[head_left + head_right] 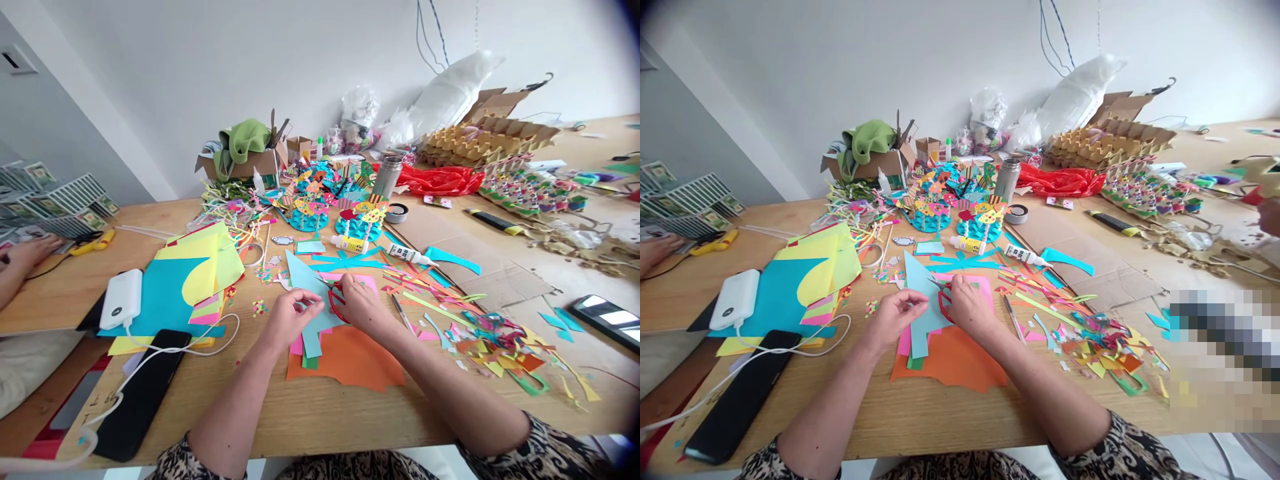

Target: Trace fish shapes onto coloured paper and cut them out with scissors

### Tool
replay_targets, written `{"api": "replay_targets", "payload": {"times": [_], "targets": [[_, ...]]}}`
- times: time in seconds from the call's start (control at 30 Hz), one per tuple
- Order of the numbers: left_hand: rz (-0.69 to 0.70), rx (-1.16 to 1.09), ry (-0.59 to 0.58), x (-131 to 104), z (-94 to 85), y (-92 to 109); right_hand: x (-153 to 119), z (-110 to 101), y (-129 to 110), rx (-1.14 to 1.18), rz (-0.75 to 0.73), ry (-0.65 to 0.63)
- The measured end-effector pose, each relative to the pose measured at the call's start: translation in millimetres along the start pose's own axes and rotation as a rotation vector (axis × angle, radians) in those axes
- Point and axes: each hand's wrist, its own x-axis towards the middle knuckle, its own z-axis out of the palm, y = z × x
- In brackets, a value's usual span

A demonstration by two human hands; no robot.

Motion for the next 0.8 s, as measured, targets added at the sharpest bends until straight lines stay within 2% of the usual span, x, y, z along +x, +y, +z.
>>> {"api": "replay_targets", "payload": {"times": [0.1, 0.27, 0.37, 0.5, 0.8], "targets": [[-0.055, -0.352, -0.107, -3, -2.6, 9, -1, 1, 1, 0.024, 0.006, 0.017], [-0.099, -0.607, -0.192, -7, -2.6, 15, -3, 5, 3, 0.063, 0.011, 0.043], [-0.106, -0.743, -0.192, -6, -1.9, 14, -5, 6, 3, 0.079, 0.016, 0.051], [-0.090, -0.790, -0.164, -6, -0.3, 15, -7, 4, 3, 0.099, 0.021, 0.069], [-0.094, -0.692, -0.161, -8, 3.8, 13, -9, 9, 8, 0.098, -0.037, 0.154]]}}
